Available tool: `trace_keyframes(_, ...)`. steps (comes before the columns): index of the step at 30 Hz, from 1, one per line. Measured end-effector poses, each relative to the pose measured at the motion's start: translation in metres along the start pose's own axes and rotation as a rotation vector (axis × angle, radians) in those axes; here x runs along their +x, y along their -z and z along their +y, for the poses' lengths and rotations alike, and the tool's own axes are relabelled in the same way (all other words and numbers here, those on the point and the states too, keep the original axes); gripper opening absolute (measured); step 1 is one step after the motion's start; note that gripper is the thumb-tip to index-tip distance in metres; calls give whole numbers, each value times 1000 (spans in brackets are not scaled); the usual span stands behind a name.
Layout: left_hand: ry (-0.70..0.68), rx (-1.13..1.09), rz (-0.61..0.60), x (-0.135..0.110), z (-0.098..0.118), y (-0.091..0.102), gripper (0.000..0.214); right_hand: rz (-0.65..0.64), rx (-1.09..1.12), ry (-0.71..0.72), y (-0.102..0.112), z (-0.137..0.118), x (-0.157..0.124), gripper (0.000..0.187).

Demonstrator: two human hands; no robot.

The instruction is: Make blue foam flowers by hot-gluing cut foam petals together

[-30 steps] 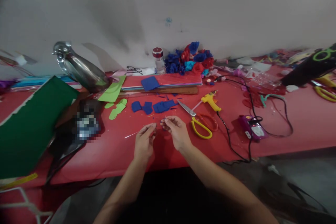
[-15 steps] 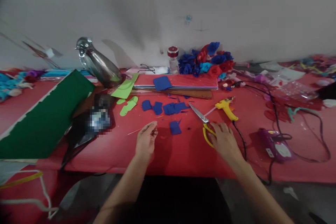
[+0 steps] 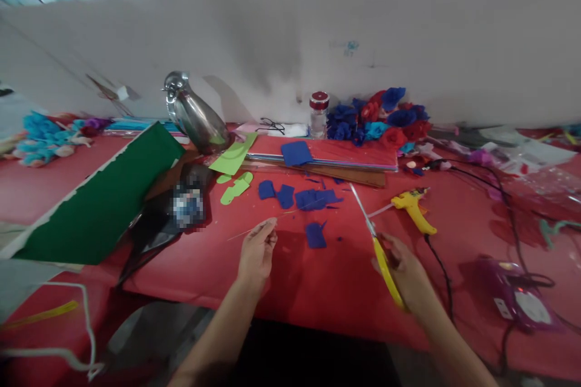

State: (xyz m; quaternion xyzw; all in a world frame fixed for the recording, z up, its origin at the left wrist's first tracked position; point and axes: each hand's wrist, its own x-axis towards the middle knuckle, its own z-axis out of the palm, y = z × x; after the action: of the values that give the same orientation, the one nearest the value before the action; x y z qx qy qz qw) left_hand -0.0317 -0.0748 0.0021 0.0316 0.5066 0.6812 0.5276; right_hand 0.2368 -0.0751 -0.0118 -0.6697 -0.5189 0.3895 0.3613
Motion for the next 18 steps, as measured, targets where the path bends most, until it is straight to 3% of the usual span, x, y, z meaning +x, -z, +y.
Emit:
trace_keyframes(3,16,16,-37,-5,0,-6,28,-86,424,-191,-28,-30,-16,52)
trace_keyframes(8,63,16,-117,-21,-1,-18,27,-67,876,-226,-74,-76,-15,63)
trace_keyframes(18,39,91,-176,-32,-5,-15,24,-119,973,-210,-122,-102,-15,62)
